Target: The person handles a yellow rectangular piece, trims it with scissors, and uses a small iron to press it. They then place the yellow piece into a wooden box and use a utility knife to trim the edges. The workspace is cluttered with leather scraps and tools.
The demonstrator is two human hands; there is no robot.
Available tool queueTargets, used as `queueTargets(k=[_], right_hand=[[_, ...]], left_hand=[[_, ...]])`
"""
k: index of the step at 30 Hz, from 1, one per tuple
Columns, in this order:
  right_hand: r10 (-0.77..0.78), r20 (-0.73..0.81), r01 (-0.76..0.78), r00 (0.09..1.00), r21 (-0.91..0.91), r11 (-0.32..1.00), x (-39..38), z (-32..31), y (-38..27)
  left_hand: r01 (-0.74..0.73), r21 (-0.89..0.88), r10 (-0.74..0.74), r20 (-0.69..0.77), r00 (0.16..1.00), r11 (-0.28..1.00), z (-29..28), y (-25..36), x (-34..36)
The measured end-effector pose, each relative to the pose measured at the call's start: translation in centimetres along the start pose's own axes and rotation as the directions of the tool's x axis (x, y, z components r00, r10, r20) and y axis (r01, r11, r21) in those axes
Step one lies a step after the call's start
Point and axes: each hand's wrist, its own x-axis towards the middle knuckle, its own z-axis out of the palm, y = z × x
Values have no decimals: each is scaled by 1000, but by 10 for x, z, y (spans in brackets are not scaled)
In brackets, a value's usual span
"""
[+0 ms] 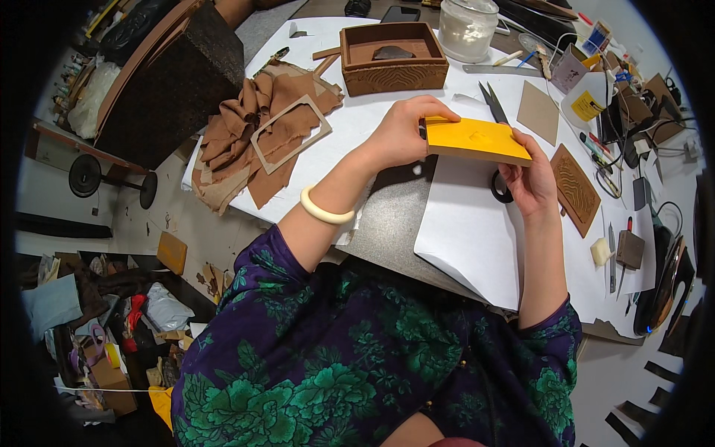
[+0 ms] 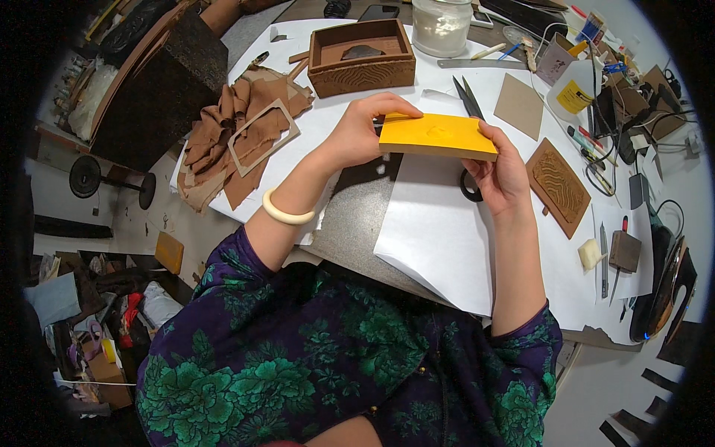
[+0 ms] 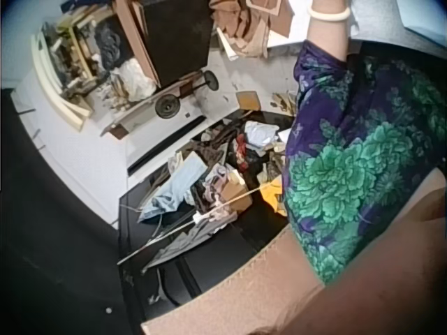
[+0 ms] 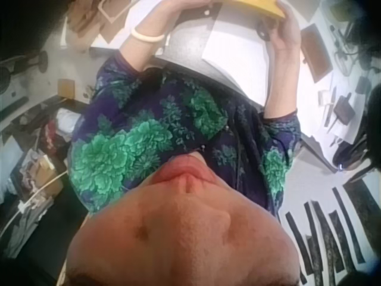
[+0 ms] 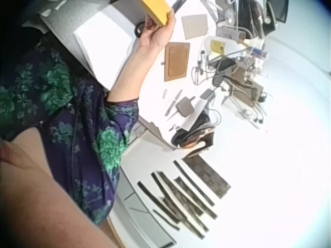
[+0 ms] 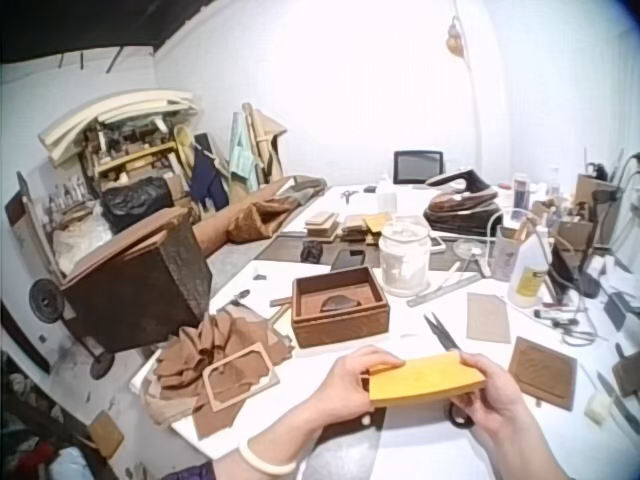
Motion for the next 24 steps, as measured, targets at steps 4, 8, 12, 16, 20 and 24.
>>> queueTargets(k=[4,8,12,16,20,24], right_hand=[[-12,-48,11,999,-25,1000,-3,5,0],[-13,-24,13,1000,-8,1000,-3,3,0],[-3,-4,3,1000,4,1000,-1,2,0],[-3,-5,3,1000,0,1000,-2,1,-1],[1,-9,-1,1000,-4,1000,-2,4,-1],[-3,-16,3,1000,-3,1000,-3,4,-1]], left_hand=[[4,5,-4,0,1000,1000,0,-1,0],[5,-1,-5,1,1000,1000,0,0,0],[-12,-4,12,-7,1000,1000,0,0,0],[-24,-7,24,-8,1000,1000,0,-1,0],[-24,1,24,-11,1000,1000,-1,-3,-1],[-11,12,11,-7,1000,1000,0,-2,0]])
